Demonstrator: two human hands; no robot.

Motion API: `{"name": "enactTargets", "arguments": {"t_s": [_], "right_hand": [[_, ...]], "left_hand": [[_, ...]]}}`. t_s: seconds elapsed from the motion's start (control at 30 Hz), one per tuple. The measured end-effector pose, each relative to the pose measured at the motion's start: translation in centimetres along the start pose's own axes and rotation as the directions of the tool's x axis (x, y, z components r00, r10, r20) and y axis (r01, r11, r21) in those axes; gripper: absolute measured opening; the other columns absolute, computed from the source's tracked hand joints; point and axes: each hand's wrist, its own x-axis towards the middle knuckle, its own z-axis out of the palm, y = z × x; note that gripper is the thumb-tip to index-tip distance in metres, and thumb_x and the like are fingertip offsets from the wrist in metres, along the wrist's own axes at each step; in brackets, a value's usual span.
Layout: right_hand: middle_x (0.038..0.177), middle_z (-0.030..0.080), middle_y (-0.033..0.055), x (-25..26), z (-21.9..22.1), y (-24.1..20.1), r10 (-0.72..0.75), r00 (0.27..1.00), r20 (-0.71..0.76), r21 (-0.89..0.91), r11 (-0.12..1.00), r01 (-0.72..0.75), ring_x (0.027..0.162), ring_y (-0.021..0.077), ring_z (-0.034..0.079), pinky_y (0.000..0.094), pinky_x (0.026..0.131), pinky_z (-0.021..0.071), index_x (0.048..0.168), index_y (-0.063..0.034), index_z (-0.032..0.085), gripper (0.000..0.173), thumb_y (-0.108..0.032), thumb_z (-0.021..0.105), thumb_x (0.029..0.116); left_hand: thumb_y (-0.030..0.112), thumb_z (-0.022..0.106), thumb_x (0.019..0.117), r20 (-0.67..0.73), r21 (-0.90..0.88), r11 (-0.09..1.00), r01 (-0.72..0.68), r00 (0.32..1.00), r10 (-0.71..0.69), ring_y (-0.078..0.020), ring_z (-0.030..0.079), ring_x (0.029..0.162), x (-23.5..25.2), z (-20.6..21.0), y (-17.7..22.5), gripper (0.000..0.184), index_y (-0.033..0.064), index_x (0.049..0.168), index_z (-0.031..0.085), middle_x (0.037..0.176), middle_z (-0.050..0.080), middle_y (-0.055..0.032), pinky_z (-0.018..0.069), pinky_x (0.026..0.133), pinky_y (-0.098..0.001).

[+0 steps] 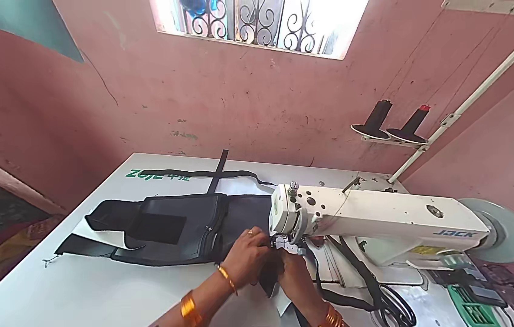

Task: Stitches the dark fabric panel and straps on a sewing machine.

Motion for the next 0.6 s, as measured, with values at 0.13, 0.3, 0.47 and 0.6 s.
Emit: {"name": "enactTargets", "arguments": {"t_s": [0.13,0.3,0.47,0.6], "right_hand": [[0.095,0.073,0.0198,0.3,-0.7,0.0,0.068,0.992,0.107,0.079,0.994,-0.077,0.095,0.0342,0.071,0.0503,0.087,0.054,0.11,0.0009,0.072,0.022,-0.008,0.054,0.1001],[0.082,0.07,0.0075,-2.3,-1.3,1.5,0.247,0.935,0.255,0.732,0.583,-0.353,0.063,0.0108,0.066,0.0259,0.059,0.0569,0.121,0.0032,0.061,0.02,-0.002,0.057,0.1012],[0.085,0.073,0.0086,-8.0,0.5,2.3,0.169,0.985,-0.024,0.602,0.789,-0.121,0.059,0.0096,0.063,0.0252,0.056,0.0539,0.132,0.0055,0.063,0.036,0.001,0.061,0.0958],[0.1,0.075,0.0261,-9.8,0.5,1.5,-0.113,0.987,-0.114,0.135,0.983,0.128,0.089,0.0385,0.075,0.0507,0.085,0.0595,0.129,0.0116,0.065,0.042,0.01,0.057,0.0884]], "left_hand": [[0.036,0.08,0.086,0.438,-0.07,0.879,0.471,0.806,-0.397,-0.0396,0.06,0.123,-1.0,-0.7,5.7,0.053,-0.0055,0.118,0.068,0.125,0.065,-0.024,0.0448,0.108,-0.0506],[-0.002,0.065,0.0824,-0.037,-0.062,0.998,-0.017,0.999,0.014,-0.0298,0.076,0.091,-1.6,0.2,3.5,0.008,0.0,0.077,0.071,0.093,0.076,-0.015,0.0618,0.081,-0.0418],[-0.009,0.062,0.0867,0.013,0.1,0.994,0.053,0.998,-0.055,-0.0365,0.076,0.096,-3.7,3.1,7.2,0.015,-0.0052,0.096,0.074,0.098,0.075,-0.0216,0.0628,0.078,-0.0459],[-0.005,0.061,0.0855,-0.201,0.123,0.975,0.183,0.967,-0.156,-0.0337,0.075,0.104,-5.3,5.8,8.6,0.022,-0.0024,0.099,0.078,0.104,0.078,-0.0178,0.0618,0.087,-0.0423]]}}
